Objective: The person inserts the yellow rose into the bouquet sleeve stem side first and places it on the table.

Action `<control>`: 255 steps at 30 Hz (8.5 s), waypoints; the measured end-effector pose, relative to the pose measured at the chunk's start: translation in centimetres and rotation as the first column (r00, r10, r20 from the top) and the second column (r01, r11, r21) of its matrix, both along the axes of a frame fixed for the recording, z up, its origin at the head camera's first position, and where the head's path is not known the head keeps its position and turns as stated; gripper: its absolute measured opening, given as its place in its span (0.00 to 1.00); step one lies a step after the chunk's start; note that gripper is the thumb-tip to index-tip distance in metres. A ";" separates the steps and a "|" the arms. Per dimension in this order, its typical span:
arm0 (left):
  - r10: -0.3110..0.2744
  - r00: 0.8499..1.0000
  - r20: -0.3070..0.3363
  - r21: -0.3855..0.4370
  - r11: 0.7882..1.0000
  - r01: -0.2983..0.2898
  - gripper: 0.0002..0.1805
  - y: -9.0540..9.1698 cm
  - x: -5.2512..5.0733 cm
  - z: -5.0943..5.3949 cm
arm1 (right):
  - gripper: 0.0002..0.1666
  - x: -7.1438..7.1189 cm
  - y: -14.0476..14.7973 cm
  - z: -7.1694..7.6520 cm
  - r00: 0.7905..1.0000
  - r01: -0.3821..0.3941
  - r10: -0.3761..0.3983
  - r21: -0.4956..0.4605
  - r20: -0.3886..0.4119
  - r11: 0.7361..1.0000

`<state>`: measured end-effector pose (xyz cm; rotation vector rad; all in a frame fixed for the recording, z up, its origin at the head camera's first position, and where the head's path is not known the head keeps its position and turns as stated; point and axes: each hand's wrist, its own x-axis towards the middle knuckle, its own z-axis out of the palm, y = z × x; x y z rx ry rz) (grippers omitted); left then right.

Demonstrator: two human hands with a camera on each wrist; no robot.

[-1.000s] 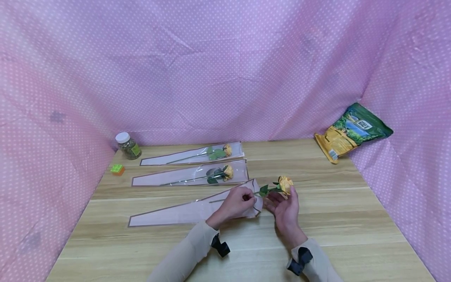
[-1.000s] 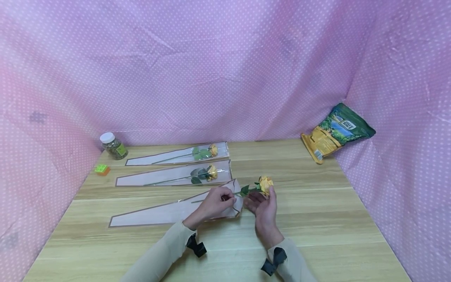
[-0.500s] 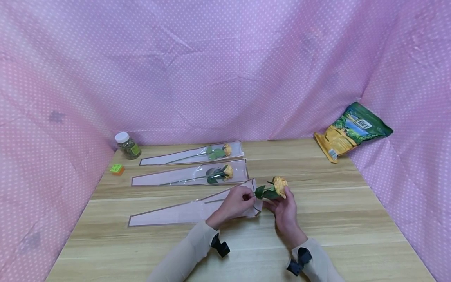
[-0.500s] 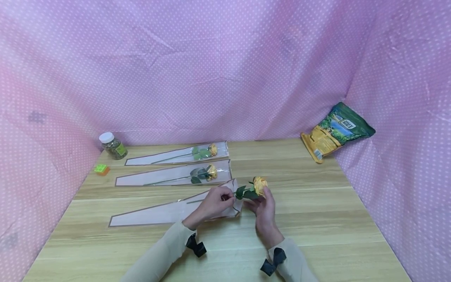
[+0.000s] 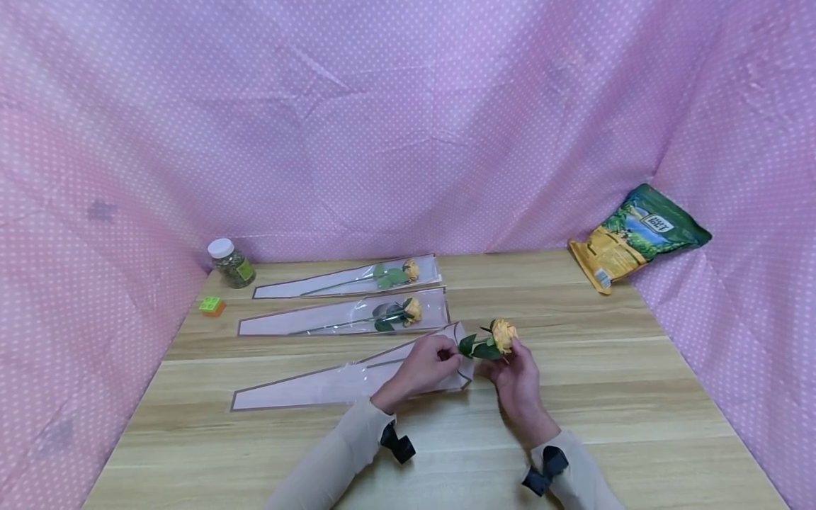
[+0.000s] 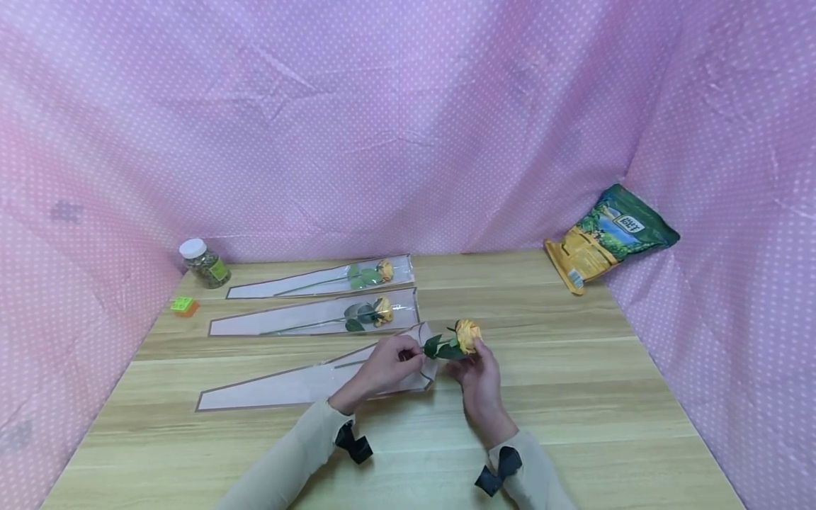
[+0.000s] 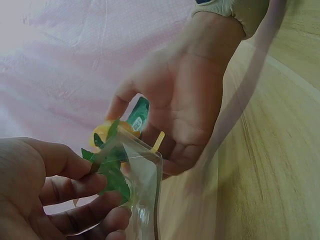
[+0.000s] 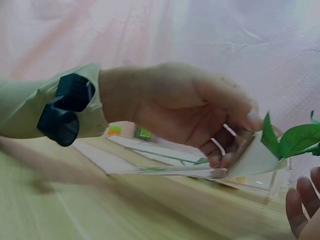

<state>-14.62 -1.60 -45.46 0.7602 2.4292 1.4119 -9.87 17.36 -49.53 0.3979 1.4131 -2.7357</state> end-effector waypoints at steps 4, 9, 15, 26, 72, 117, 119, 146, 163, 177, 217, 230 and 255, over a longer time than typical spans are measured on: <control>0.002 1.000 0.013 0.018 1.000 -0.002 0.08 -0.1 -0.1 -0.1 | 0.17 -0.1 0.6 0.2 1.000 0.013 -0.015 -0.086 -0.014 0.996; 0.004 1.000 0.028 0.045 0.999 -0.005 0.09 -0.1 -0.2 -0.2 | 0.15 -0.2 0.9 0.3 0.998 -0.004 -0.001 -0.076 -0.063 0.997; 0.003 1.000 0.010 0.040 0.999 -0.003 0.10 -0.1 -0.1 -0.2 | 0.15 0.0 0.9 0.3 0.998 -0.015 0.012 -0.038 -0.069 0.999; -0.014 0.999 -0.029 0.028 1.000 0.015 0.10 -0.1 0.0 0.3 | 0.18 0.0 -0.3 -0.1 0.994 -0.040 0.045 0.054 -0.099 0.998; -0.076 0.964 -0.254 -0.446 0.894 -0.047 0.60 -5.2 -0.6 -0.6 | 0.13 0.0 -0.7 -0.5 0.994 -0.007 0.024 0.162 -0.106 0.987; -0.143 0.947 -0.289 -0.533 0.845 -0.035 0.63 -4.6 -0.4 -2.0 | 0.25 -0.5 1.4 -1.1 0.860 -0.050 0.258 0.430 -0.440 0.901; -0.144 0.946 -0.289 -0.534 0.845 -0.035 0.63 -4.6 -0.4 -2.0 | 0.26 -0.6 1.5 -1.1 0.845 -0.045 0.268 0.438 -0.463 0.898; -0.163 0.934 -0.319 -0.525 0.850 -0.031 0.59 -4.4 -0.5 -2.0 | 0.20 -0.8 0.6 -0.4 0.897 0.016 0.263 0.621 -0.355 0.783; -0.165 0.929 -0.332 -0.528 0.848 -0.038 0.58 -4.4 -0.5 -1.9 | 0.11 -1.1 -1.0 1.5 0.989 -0.101 0.149 0.647 -0.019 0.756; -0.155 0.928 -0.338 -0.526 0.849 -0.050 0.58 -4.4 -0.5 -1.8 | 0.14 -0.9 -0.8 0.5 0.937 -0.119 0.314 0.709 -0.151 0.695; -0.151 0.915 -0.375 -0.505 0.861 -0.065 0.56 -4.6 -0.6 -1.7 | 0.13 -0.6 -2.5 0.4 0.916 -0.104 0.371 0.800 -0.155 0.591; -0.157 0.913 -0.376 -0.525 0.848 -0.070 0.58 -4.4 -0.7 -1.9 | 0.12 -0.9 -2.7 0.5 0.949 -0.113 0.298 0.764 -0.107 0.635; -0.128 0.909 -0.396 -0.524 0.845 -0.109 0.55 -4.4 -0.9 -2.1 | 0.17 -0.1 -3.7 0.1 0.916 -0.204 0.397 0.795 -0.050 0.571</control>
